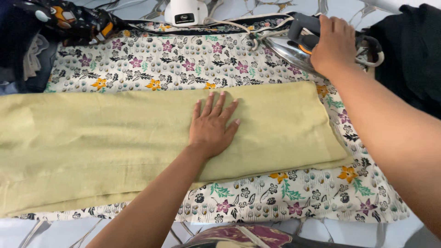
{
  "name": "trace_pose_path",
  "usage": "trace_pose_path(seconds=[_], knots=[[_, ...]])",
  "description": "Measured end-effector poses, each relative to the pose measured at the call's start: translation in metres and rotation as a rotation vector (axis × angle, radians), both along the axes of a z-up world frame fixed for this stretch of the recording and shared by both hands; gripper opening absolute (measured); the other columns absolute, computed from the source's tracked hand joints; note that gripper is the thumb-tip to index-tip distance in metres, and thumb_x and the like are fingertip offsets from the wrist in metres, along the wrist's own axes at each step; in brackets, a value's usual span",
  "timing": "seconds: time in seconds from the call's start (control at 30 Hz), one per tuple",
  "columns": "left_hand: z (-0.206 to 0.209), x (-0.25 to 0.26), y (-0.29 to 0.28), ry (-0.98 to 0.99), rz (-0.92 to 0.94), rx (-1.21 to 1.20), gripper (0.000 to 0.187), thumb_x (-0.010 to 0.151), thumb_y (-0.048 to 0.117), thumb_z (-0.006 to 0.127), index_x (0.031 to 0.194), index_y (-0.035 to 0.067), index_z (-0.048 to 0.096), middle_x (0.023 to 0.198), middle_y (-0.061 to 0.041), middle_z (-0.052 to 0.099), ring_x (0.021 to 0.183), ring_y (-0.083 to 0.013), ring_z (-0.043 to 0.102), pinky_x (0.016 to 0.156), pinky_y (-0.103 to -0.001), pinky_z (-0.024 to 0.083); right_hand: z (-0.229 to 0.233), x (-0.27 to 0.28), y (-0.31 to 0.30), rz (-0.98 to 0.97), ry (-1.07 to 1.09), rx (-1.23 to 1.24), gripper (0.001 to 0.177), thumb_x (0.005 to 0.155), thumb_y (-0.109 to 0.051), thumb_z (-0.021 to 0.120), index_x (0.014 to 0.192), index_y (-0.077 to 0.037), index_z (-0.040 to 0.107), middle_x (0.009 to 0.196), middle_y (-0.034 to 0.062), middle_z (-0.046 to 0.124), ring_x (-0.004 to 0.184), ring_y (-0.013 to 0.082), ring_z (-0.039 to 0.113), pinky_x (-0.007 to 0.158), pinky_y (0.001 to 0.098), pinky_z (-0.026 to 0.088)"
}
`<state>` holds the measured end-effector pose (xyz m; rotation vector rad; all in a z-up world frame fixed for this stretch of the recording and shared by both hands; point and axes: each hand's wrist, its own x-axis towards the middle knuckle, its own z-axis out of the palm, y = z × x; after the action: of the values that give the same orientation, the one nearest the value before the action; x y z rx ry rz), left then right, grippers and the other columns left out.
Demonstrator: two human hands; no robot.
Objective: The person irons and folds several garments on a floral-patterned ironing board. They handle a green t-shirt, an orange t-shirt, and light green pants, smoothing each with an iron and folding them into neat stacks.
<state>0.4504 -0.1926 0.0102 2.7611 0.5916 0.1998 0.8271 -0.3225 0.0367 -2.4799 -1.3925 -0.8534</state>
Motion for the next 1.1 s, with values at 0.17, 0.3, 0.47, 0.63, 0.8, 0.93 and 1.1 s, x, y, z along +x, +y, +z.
trace_pose_path(seconds=[0.17,0.3,0.47,0.63,0.8,0.93,1.1], knots=[[0.003,-0.012,0.028,-0.256,0.095,-0.322,0.039,0.094,0.033,0.059,0.130,0.021,0.069,0.133,-0.009,0.066,0.124,-0.0280,0.059,0.104,-0.042,0.044,0.038,0.006,0.025,-0.197,0.326,-0.171,0.056,0.085,-0.026,0.077,0.138,-0.015,0.063,0.129,0.0206,0.058,0.112,0.0423,0.062,0.086,0.0549,0.051],[0.007,-0.066,0.075,-0.473,0.328,-0.479,0.033,0.096,0.019,0.056,0.126,0.020,0.071,0.105,-0.002,0.080,0.082,-0.0195,0.078,0.074,-0.034,0.060,0.081,-0.044,0.033,-0.144,0.386,-0.261,0.048,0.074,-0.023,0.078,0.121,-0.018,0.072,0.105,0.0167,0.071,0.096,0.0394,0.068,0.078,0.0536,0.054],[0.001,-0.146,0.129,-0.282,0.748,-0.157,0.040,0.103,0.028,0.048,0.138,0.024,0.066,0.128,-0.011,0.068,0.122,-0.0375,0.056,0.104,-0.051,0.042,0.121,-0.153,0.051,-0.062,0.662,-0.364,0.041,0.058,-0.019,0.078,0.098,-0.011,0.077,0.084,0.0157,0.075,0.074,0.0323,0.073,0.069,0.0441,0.058],[-0.027,-0.185,0.139,-0.129,0.710,0.101,0.057,0.102,0.039,0.040,0.156,0.022,0.043,0.164,-0.016,0.030,0.151,-0.0438,0.012,0.119,-0.060,0.004,0.089,-0.304,0.061,0.116,0.714,-0.587,0.032,0.072,-0.040,0.071,0.090,-0.015,0.081,0.087,0.0152,0.077,0.080,0.0330,0.073,0.076,0.0449,0.057],[-0.036,-0.186,0.138,-0.091,0.749,0.077,0.058,0.104,0.040,0.037,0.159,0.025,0.038,0.168,-0.012,0.027,0.156,-0.0390,0.013,0.124,-0.056,0.004,0.068,-0.319,0.055,-0.083,0.624,-0.474,0.028,0.081,-0.034,0.068,0.095,-0.011,0.078,0.092,0.0181,0.077,0.088,0.0377,0.074,0.079,0.0480,0.058],[-0.035,-0.188,0.136,-0.122,0.749,0.078,0.057,0.102,0.040,0.038,0.158,0.025,0.040,0.168,-0.011,0.029,0.155,-0.0378,0.014,0.123,-0.056,0.004,0.069,-0.251,0.026,-0.367,0.561,-0.317,0.033,0.084,-0.032,0.069,0.097,-0.004,0.078,0.099,0.0227,0.075,0.095,0.0391,0.074,0.082,0.0487,0.058],[-0.036,-0.186,0.135,-0.128,0.750,0.082,0.057,0.103,0.038,0.039,0.158,0.024,0.042,0.167,-0.011,0.030,0.156,-0.0381,0.015,0.123,-0.056,0.005,0.069,-0.153,-0.051,-0.693,0.555,-0.230,0.044,0.082,-0.034,0.074,0.111,-0.001,0.075,0.112,0.0260,0.072,0.102,0.0418,0.071,0.084,0.0498,0.057]])
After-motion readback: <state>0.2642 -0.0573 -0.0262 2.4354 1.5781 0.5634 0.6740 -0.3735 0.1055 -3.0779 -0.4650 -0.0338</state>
